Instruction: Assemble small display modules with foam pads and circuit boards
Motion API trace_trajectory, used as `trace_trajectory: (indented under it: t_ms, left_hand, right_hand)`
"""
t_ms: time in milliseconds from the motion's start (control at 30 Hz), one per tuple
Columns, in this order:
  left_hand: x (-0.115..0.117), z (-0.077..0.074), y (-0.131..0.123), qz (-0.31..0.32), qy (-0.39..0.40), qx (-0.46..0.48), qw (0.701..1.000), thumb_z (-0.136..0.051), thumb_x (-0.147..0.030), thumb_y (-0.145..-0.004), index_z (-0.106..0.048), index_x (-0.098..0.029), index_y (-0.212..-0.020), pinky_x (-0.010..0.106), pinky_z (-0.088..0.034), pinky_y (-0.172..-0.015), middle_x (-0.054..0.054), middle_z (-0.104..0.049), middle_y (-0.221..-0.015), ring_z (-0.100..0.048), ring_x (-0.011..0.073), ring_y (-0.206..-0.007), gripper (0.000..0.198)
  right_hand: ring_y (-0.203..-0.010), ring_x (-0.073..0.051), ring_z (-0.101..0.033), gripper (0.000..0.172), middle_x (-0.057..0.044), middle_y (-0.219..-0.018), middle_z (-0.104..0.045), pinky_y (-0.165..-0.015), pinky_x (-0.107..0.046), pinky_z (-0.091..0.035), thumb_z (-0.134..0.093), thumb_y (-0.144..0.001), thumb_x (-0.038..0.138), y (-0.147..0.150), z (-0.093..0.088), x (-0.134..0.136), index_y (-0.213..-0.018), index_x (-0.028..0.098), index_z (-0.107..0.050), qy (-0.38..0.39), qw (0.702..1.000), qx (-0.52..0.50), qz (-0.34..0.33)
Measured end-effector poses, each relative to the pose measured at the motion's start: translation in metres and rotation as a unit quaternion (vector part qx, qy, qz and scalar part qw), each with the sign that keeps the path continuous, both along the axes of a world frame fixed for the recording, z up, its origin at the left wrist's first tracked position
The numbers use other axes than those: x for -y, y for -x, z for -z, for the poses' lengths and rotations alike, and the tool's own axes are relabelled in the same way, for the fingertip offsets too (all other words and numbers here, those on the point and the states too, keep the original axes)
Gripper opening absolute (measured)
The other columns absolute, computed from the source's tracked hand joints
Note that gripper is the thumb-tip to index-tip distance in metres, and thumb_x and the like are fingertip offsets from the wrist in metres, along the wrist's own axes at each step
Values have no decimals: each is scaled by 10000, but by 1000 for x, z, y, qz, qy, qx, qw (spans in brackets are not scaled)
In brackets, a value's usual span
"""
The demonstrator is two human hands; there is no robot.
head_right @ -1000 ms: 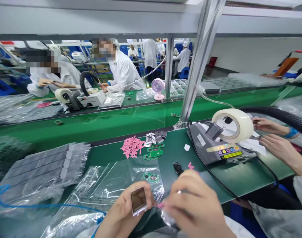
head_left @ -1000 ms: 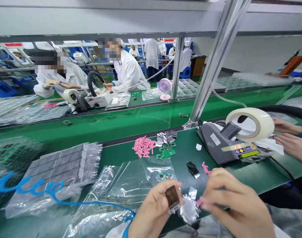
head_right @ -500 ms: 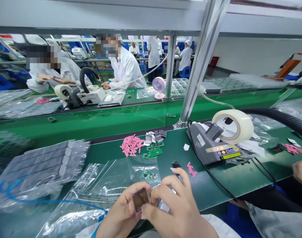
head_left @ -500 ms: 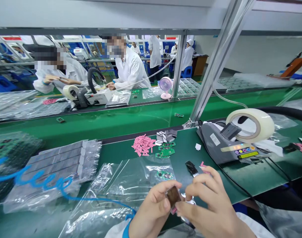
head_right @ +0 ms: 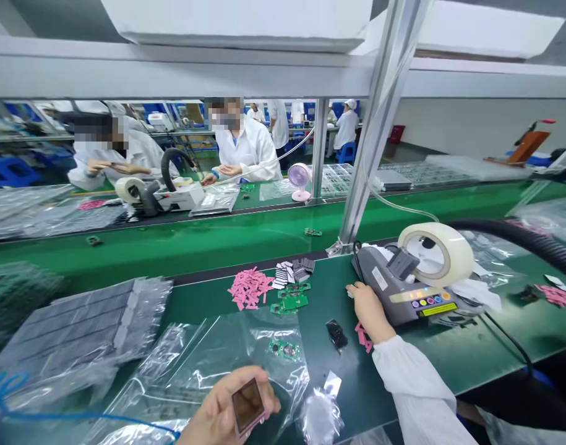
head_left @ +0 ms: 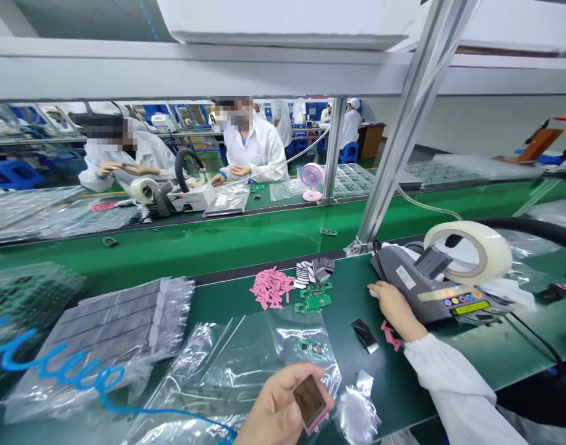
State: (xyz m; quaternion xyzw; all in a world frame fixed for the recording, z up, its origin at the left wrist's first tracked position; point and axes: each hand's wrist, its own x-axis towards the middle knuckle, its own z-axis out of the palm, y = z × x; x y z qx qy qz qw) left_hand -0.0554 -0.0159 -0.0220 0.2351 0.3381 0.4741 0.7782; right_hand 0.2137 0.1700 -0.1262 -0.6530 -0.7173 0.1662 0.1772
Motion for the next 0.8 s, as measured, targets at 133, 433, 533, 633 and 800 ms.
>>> trace_trajectory:
  t_ms: [133,433,533,633,800]
  left_hand:
    - [0,3,-1,-12,-23,15,1000,-770,-471,-606,-715,-216,-938,297,-423,-777,57,-704,-799,-586,176,-776,423]
    - [-7,2,-10,3,-66,24,998,-764,-490,-600,-734,-255,-894,417,-392,-958,81,-591,-1200,-500,275,-1128,377]
    - [-10,-4,-19,26,-99,28,994,-759,-491,-605,-739,-269,-892,471,-324,-1022,83,-512,-1353,-412,326,-1258,363]
    - [-13,-9,-28,50,-150,41,986,-763,-475,-606,-751,-274,-866,424,-342,-1000,73,-547,-1280,-532,270,-1106,329]
    - [-15,-7,-31,95,-207,75,971,-765,-414,-629,-744,-282,-886,388,-424,-850,54,-598,-1016,-597,196,-850,290]
  right_hand:
    - [-936,-173,-602,241,-59,-1110,-596,-804,-382,-516,-544,-899,320,-3,0,5,-1083,167,-573,29,999,-40,3]
    - [-592,-129,-598,425,-11,-728,-612,-495,-256,-492,-543,-828,543,18,-56,60,-967,142,-567,73,949,-308,3]
    - [-549,-145,-616,576,-12,-690,-622,-471,-263,-503,-580,-746,632,44,-89,107,-1079,164,-539,94,913,-394,-46]
    - [-491,-121,-616,531,34,-637,-606,-434,-212,-487,-679,-736,504,70,-104,141,-1142,216,-495,142,832,-533,-63]
    - [-411,-93,-576,449,55,-616,-580,-372,-169,-444,-661,-782,420,81,-98,154,-1157,241,-491,149,802,-569,-97]
